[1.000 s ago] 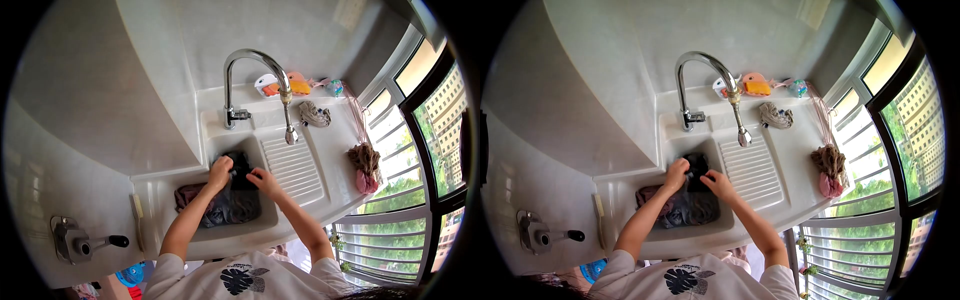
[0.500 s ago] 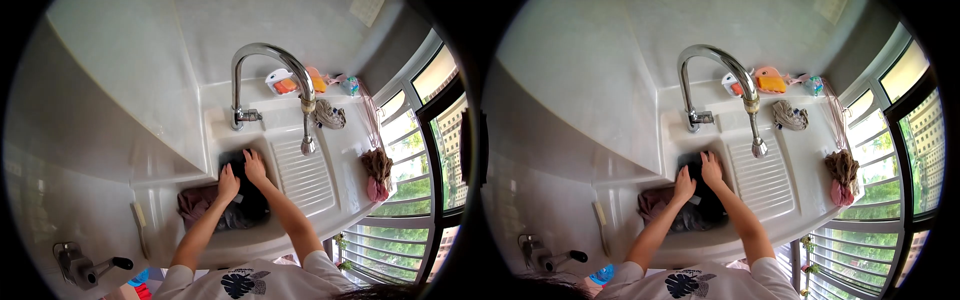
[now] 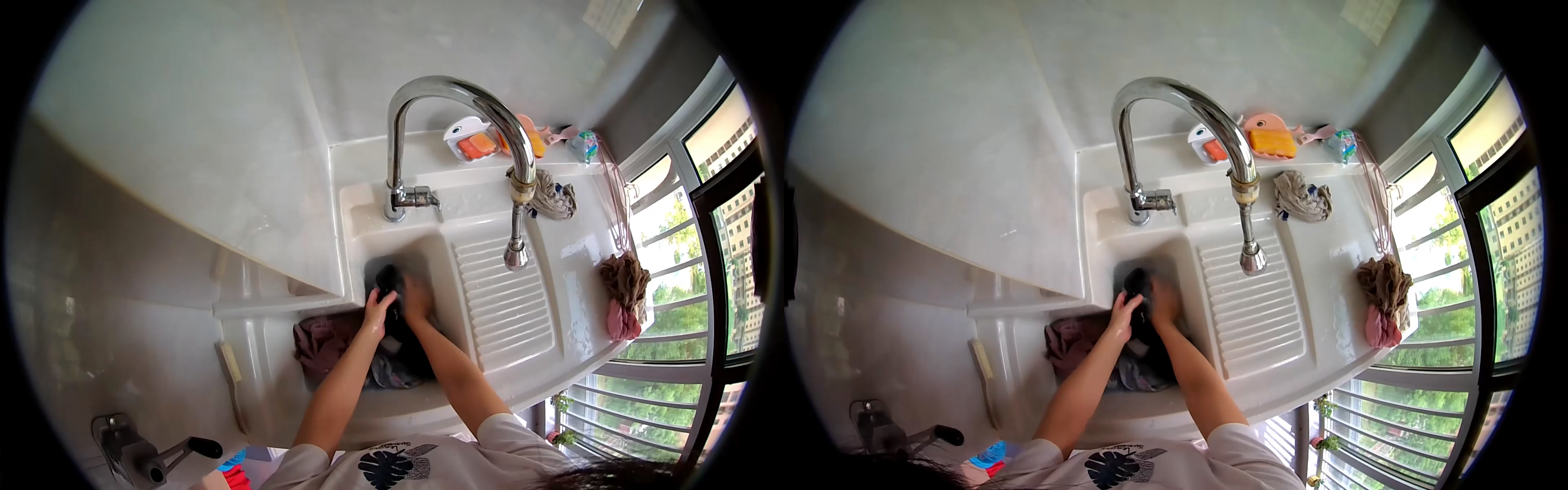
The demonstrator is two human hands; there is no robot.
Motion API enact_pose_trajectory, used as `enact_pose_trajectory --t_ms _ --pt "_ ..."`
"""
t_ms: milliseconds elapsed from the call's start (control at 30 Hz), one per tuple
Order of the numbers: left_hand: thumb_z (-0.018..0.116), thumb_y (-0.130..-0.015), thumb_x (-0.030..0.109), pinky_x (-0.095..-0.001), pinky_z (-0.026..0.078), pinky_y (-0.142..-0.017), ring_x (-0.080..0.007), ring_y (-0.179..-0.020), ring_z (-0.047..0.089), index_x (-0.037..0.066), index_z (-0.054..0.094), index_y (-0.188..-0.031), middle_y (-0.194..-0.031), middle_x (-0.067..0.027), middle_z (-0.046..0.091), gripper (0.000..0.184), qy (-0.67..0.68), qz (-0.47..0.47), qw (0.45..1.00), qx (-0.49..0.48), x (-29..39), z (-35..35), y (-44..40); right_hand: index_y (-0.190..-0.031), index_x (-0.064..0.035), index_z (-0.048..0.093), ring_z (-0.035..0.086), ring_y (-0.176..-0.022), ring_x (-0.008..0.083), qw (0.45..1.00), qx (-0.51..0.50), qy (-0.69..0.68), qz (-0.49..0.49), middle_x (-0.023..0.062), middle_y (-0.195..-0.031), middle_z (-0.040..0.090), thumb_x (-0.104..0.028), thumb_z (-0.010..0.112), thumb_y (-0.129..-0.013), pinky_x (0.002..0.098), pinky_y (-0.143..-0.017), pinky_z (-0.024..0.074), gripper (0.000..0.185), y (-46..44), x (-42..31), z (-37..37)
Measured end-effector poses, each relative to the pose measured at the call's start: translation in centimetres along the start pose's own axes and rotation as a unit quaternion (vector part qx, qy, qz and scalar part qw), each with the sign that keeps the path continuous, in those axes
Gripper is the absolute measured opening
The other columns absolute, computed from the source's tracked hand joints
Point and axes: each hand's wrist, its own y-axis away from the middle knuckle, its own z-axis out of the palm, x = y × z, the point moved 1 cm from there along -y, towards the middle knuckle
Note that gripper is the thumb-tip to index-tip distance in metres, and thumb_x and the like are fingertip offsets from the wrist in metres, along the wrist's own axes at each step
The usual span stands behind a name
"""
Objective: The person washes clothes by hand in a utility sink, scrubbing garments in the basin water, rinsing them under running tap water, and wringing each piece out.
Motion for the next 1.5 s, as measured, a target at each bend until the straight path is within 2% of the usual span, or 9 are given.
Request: enact_pose_trajectory --t_ms 100,467,667,767,867,1100,1300,1367,1500 --pt "0.063 -0.087 0.042 -0.0366 0.046 -0.086 -0.0198 -0.097 0.058 0.009 0.057 -0.116 -0.106 -0.0058 0.062 0.044 0.169 -0.055 0.981 -0.075 -0.5 -0.8 0.0 -0.117 -0.0056 0.058 0.059 -0.102 0.0367 0.936 0.048 -0.242 0.252 0.0199 -0.110 0.062 -0.016 0.050 -0.085 0.0413 -0.090 0.0458 0.035 -0.1 -0.6 2.0" --pt "0.050 -0.092 0.049 -0.0373 0.049 -0.086 -0.0229 -0.102 0.059 0.012 0.057 -0.119 -0.111 -0.0070 0.063 0.046 0.308 -0.101 0.911 -0.256 -0.1 2.1 1.7 -0.074 -0.0131 0.058 0.062 -0.054 0.0297 0.984 0.130 0.016 -0.120 0.0097 -0.058 0.061 -0.040 0.069 -0.075 0.0427 -0.050 0.0478 0.029 8.3 -12.2 -10.5" --pt "0.052 -0.094 0.031 -0.0305 0.043 -0.091 -0.0199 -0.112 0.053 0.010 0.055 -0.121 -0.120 -0.0062 0.058 0.034 0.115 -0.169 0.979 -0.017 3.9 1.8 5.3 -0.085 -0.0055 0.056 0.059 -0.085 0.0355 0.972 0.173 -0.058 -0.146 0.0155 -0.087 0.061 -0.023 0.066 -0.082 0.0432 -0.068 0.0475 0.020 0.3 -5.8 -9.5" --pt "0.057 -0.089 0.013 -0.0375 0.041 -0.090 -0.0306 -0.107 0.053 0.002 0.049 -0.124 -0.118 -0.0136 0.056 0.036 -0.128 0.232 0.964 -0.019 2.0 0.6 4.3 -0.096 -0.0041 0.057 0.048 -0.109 0.0388 0.965 0.200 -0.081 -0.151 0.0177 -0.119 0.052 -0.017 0.064 -0.083 0.0448 -0.087 0.0423 0.020 0.0 -2.7 -5.8" --pt "0.056 -0.088 0.013 -0.0489 0.043 -0.081 -0.0454 -0.099 0.052 -0.001 0.042 -0.123 -0.106 -0.0296 0.052 0.042 -0.455 0.343 0.819 0.067 -2.9 -1.3 1.2 -0.124 -0.0105 0.055 0.043 -0.118 0.0367 0.982 0.114 0.031 -0.149 0.0176 -0.138 0.041 -0.025 0.063 -0.084 0.0474 -0.100 0.0332 0.043 1.1 -2.2 -3.3" --pt "0.066 -0.077 0.012 -0.0486 0.047 -0.080 -0.0423 -0.098 0.057 -0.003 0.058 -0.100 -0.107 -0.0243 0.058 0.029 -0.659 0.128 0.741 0.036 -2.1 -0.3 -0.4 -0.130 -0.0126 0.048 0.042 -0.119 0.0318 0.959 0.080 0.219 -0.160 0.0107 -0.126 0.050 -0.033 0.065 -0.078 0.0473 -0.101 0.0292 0.058 1.8 -1.1 -1.1" --pt "0.071 -0.076 0.011 -0.0333 0.047 -0.078 -0.0257 -0.086 0.062 -0.005 0.059 -0.106 -0.093 -0.0127 0.065 0.037 -0.339 0.301 0.889 0.072 1.0 -1.8 3.6 -0.098 -0.0066 0.065 0.054 -0.098 0.0353 0.993 0.015 0.073 -0.089 0.0128 -0.099 0.061 -0.025 0.061 -0.079 0.0464 -0.084 0.0420 0.027 -1.4 1.5 1.5" --pt "0.068 -0.080 0.009 -0.0258 0.046 -0.071 -0.0163 -0.081 0.061 -0.003 0.060 -0.104 -0.088 -0.0068 0.064 0.028 -0.175 0.138 0.969 -0.106 4.7 -1.5 7.7 -0.085 -0.0032 0.067 0.058 -0.088 0.0399 0.970 0.185 -0.061 -0.145 0.0200 -0.093 0.063 -0.033 0.053 -0.086 0.0461 -0.078 0.0444 0.033 -0.4 -0.9 -2.0" --pt "0.057 -0.089 0.012 -0.0250 0.046 -0.057 -0.0128 -0.060 0.061 0.006 0.033 -0.137 -0.071 -0.0068 0.061 0.054 -0.089 0.014 0.951 -0.297 9.6 2.5 14.3 -0.100 -0.0002 0.067 0.062 -0.084 0.0318 0.932 -0.257 -0.239 0.093 0.0207 -0.083 0.066 -0.062 0.040 -0.090 0.0404 -0.081 0.0467 0.069 -0.2 -0.4 -3.0"
